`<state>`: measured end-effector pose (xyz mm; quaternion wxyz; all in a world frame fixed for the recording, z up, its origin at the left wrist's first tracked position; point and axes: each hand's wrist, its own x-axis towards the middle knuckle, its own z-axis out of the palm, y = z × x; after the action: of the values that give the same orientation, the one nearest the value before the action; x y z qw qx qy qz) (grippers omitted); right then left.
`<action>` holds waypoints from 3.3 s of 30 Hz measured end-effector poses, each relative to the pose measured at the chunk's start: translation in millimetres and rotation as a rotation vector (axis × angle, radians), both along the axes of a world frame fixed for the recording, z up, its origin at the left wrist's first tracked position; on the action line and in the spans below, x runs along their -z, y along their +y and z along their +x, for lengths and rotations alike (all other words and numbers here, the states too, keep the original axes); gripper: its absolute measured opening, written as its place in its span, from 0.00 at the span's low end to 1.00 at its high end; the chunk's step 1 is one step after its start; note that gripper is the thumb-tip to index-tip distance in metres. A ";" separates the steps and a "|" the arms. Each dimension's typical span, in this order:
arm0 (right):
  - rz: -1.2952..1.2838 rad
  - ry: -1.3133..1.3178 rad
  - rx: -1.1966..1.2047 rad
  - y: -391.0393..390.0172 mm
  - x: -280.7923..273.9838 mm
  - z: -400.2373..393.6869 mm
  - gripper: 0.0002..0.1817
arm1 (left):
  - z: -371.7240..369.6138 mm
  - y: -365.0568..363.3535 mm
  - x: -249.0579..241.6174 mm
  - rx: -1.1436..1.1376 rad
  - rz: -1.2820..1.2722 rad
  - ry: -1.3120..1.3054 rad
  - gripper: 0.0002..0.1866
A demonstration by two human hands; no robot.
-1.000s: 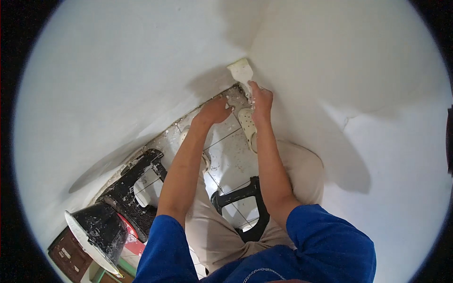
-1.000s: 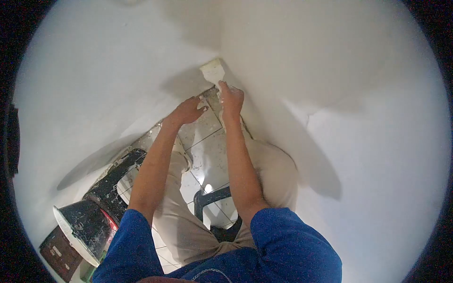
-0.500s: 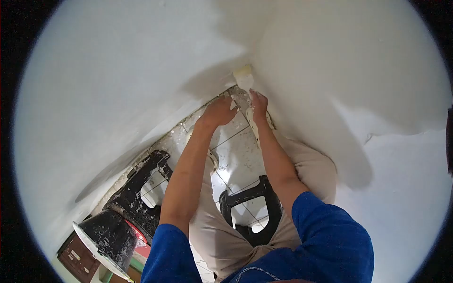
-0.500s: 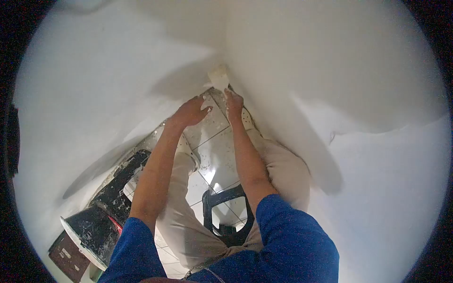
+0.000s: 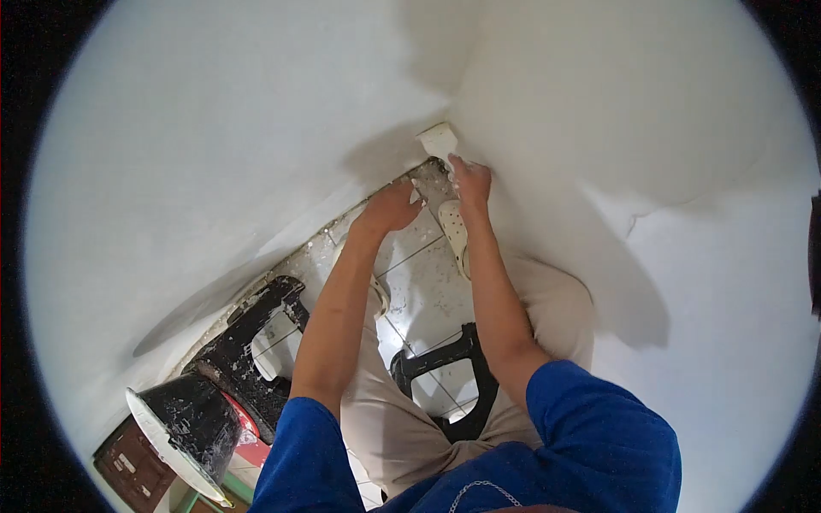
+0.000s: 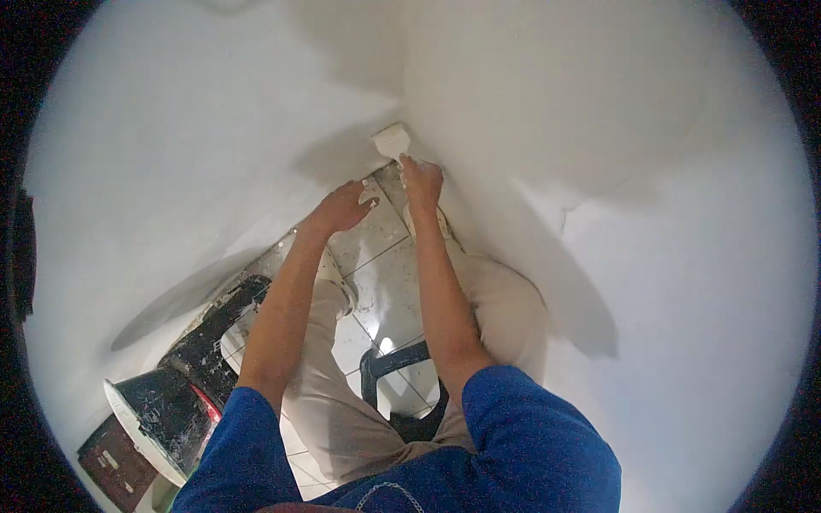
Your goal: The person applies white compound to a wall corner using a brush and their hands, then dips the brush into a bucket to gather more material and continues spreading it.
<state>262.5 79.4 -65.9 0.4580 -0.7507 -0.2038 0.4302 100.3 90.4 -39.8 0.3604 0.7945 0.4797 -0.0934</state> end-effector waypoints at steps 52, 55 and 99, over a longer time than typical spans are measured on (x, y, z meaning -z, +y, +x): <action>0.229 0.108 0.118 -22.3 9.1 -20.5 0.17 | -18.7 3.7 -19.4 -0.096 -0.036 -0.027 0.26; 0.420 0.189 0.217 -18.9 -3.4 -26.0 0.15 | -17.9 1.9 -18.6 -0.095 -0.024 0.000 0.26; 0.254 -0.683 -0.072 -21.9 -46.9 -25.1 0.16 | -17.8 -1.1 -28.9 -0.115 0.050 -0.077 0.23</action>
<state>237.3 57.5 -19.0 0.4376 -0.7806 -0.4232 0.1417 82.5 89.4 -10.8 0.3636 0.7774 0.5124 -0.0300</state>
